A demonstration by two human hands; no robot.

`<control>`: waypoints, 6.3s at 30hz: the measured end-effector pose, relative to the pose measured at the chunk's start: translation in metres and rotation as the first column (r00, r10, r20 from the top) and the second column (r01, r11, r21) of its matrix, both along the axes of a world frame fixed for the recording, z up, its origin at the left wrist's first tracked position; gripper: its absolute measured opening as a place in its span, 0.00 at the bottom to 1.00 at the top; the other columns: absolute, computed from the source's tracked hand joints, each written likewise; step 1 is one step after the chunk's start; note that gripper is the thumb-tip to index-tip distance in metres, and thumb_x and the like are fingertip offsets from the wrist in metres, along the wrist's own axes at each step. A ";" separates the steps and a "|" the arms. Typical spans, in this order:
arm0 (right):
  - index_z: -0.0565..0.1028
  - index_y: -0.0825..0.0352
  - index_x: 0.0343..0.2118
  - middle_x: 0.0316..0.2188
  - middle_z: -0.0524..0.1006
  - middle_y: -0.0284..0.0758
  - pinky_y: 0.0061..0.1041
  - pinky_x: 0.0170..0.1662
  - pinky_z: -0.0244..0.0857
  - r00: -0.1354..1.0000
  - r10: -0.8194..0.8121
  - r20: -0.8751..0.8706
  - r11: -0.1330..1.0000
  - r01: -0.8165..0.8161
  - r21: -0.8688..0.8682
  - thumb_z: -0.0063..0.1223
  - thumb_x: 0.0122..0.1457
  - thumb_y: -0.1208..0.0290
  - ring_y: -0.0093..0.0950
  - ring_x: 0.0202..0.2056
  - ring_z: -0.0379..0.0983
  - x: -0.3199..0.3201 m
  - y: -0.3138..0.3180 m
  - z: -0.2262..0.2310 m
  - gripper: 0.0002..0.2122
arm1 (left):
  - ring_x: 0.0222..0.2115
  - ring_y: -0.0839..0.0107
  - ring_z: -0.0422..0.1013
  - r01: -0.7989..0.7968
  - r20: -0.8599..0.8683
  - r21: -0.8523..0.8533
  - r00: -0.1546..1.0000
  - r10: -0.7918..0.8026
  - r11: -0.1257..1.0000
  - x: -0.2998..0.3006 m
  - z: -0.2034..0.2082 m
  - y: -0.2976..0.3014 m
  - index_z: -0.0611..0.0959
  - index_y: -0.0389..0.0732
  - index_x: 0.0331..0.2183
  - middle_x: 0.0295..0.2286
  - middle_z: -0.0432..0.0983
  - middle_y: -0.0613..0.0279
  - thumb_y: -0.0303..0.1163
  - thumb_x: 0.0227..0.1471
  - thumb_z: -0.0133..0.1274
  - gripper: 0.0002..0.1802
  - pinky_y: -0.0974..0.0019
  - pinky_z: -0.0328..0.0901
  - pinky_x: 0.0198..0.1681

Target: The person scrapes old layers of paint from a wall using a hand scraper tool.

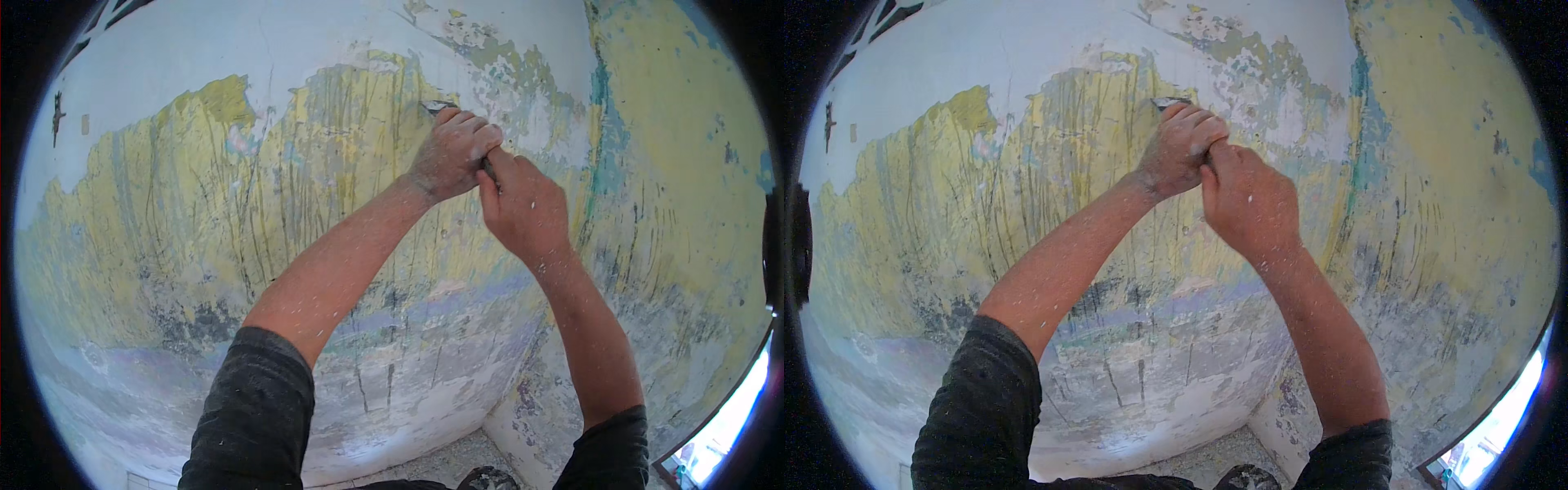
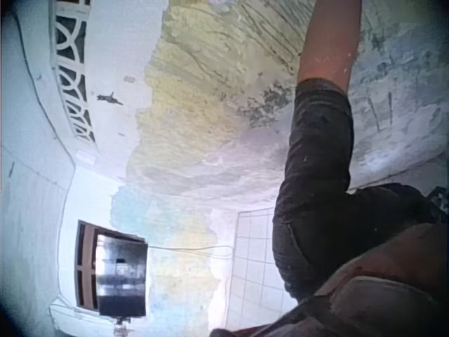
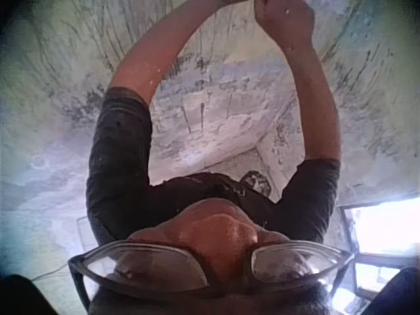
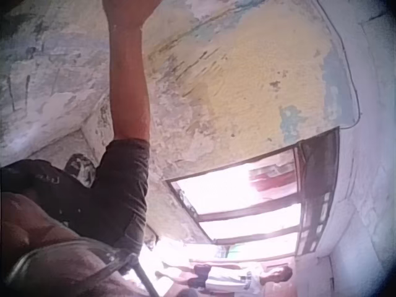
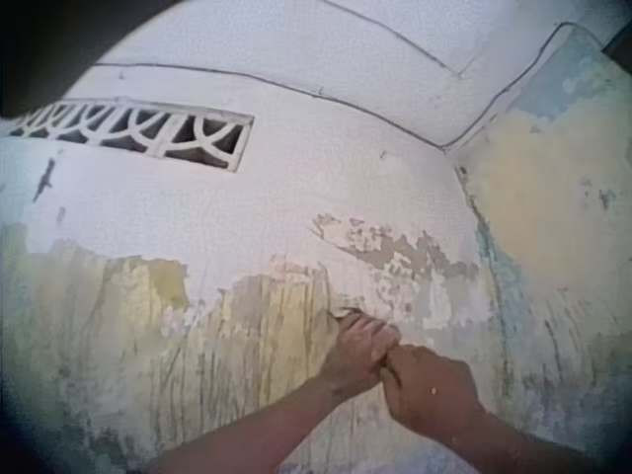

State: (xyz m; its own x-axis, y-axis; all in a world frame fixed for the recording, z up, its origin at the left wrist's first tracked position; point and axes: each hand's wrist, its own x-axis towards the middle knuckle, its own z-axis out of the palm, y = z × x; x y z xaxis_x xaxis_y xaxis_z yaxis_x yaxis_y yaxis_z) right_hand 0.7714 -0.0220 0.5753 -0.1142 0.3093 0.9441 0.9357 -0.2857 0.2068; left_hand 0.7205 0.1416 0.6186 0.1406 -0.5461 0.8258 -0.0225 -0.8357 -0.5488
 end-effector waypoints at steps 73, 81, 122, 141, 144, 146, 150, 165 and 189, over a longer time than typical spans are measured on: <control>0.73 0.63 0.37 0.25 0.75 0.41 0.39 0.31 0.69 0.991 0.094 0.098 0.993 -0.101 0.063 0.51 0.59 0.64 0.41 0.29 0.75 0.036 0.007 0.043 0.08 | 0.33 0.59 0.72 -0.154 0.096 0.022 0.984 0.151 0.988 0.018 0.038 -0.006 0.73 0.46 0.27 0.25 0.73 0.62 0.33 0.43 0.57 0.08 0.56 0.62 0.42; 0.73 0.62 0.37 0.30 0.77 0.39 0.39 0.35 0.70 0.992 0.114 0.055 0.990 -0.118 0.072 0.50 0.59 0.63 0.40 0.32 0.75 0.007 0.008 0.033 0.09 | 0.34 0.59 0.73 -0.035 0.156 0.060 0.987 0.026 0.998 0.000 0.033 -0.002 0.74 0.46 0.27 0.27 0.75 0.62 0.33 0.42 0.57 0.09 0.57 0.62 0.41; 0.76 0.60 0.39 0.28 0.77 0.37 0.36 0.29 0.72 0.978 -0.029 0.206 0.987 -0.005 0.162 0.49 0.60 0.62 0.37 0.28 0.76 0.011 0.040 0.060 0.10 | 0.35 0.59 0.73 -0.064 0.185 0.077 0.981 0.049 0.995 0.007 0.061 0.029 0.76 0.47 0.29 0.27 0.75 0.62 0.32 0.38 0.58 0.11 0.55 0.64 0.43; 0.76 0.61 0.38 0.28 0.76 0.38 0.37 0.31 0.72 0.979 -0.102 0.174 0.986 0.077 0.145 0.46 0.63 0.60 0.38 0.28 0.77 0.015 0.039 0.079 0.11 | 0.34 0.58 0.73 -0.012 0.230 0.121 0.973 -0.016 0.993 0.012 0.087 0.034 0.75 0.46 0.31 0.27 0.75 0.64 0.32 0.39 0.57 0.12 0.54 0.63 0.42; 0.75 0.61 0.38 0.27 0.76 0.39 0.39 0.32 0.72 0.967 -0.152 0.203 0.982 0.126 0.138 0.46 0.62 0.61 0.39 0.29 0.77 0.021 0.031 0.105 0.10 | 0.34 0.58 0.73 -0.204 0.216 0.106 0.960 0.177 0.973 0.019 0.103 0.028 0.76 0.46 0.31 0.28 0.76 0.63 0.32 0.38 0.57 0.12 0.54 0.63 0.42; 0.75 0.61 0.38 0.27 0.76 0.39 0.39 0.32 0.72 0.963 -0.135 0.233 0.983 0.101 0.153 0.46 0.62 0.61 0.40 0.29 0.77 0.023 0.028 0.100 0.11 | 0.35 0.59 0.74 -0.069 0.263 0.090 0.964 0.043 0.994 0.021 0.103 0.028 0.76 0.46 0.31 0.29 0.76 0.63 0.32 0.38 0.57 0.12 0.54 0.63 0.42; 0.75 0.62 0.37 0.28 0.77 0.39 0.39 0.32 0.72 0.980 -0.079 0.183 0.993 0.063 0.096 0.46 0.62 0.62 0.40 0.30 0.77 0.023 0.033 0.083 0.10 | 0.36 0.58 0.73 -0.052 0.226 0.129 0.974 0.022 0.990 0.021 0.080 0.035 0.76 0.46 0.32 0.29 0.76 0.63 0.30 0.38 0.57 0.13 0.54 0.63 0.43; 0.75 0.61 0.38 0.29 0.78 0.41 0.40 0.33 0.71 0.978 -0.071 0.196 0.985 0.038 0.166 0.46 0.60 0.60 0.42 0.32 0.77 0.016 0.047 0.127 0.12 | 0.32 0.56 0.73 -0.178 0.316 0.179 0.942 0.115 0.968 0.003 0.134 0.038 0.77 0.44 0.29 0.26 0.75 0.61 0.31 0.37 0.57 0.11 0.55 0.66 0.39; 0.76 0.61 0.38 0.27 0.74 0.34 0.30 0.26 0.69 0.878 0.268 0.397 0.962 -0.270 -0.052 0.55 0.56 0.69 0.32 0.26 0.75 -0.067 0.041 0.062 0.08 | 0.31 0.60 0.73 -0.367 0.246 0.044 0.906 0.346 0.929 -0.117 0.041 0.034 0.75 0.44 0.25 0.23 0.73 0.62 0.36 0.41 0.60 0.11 0.58 0.66 0.37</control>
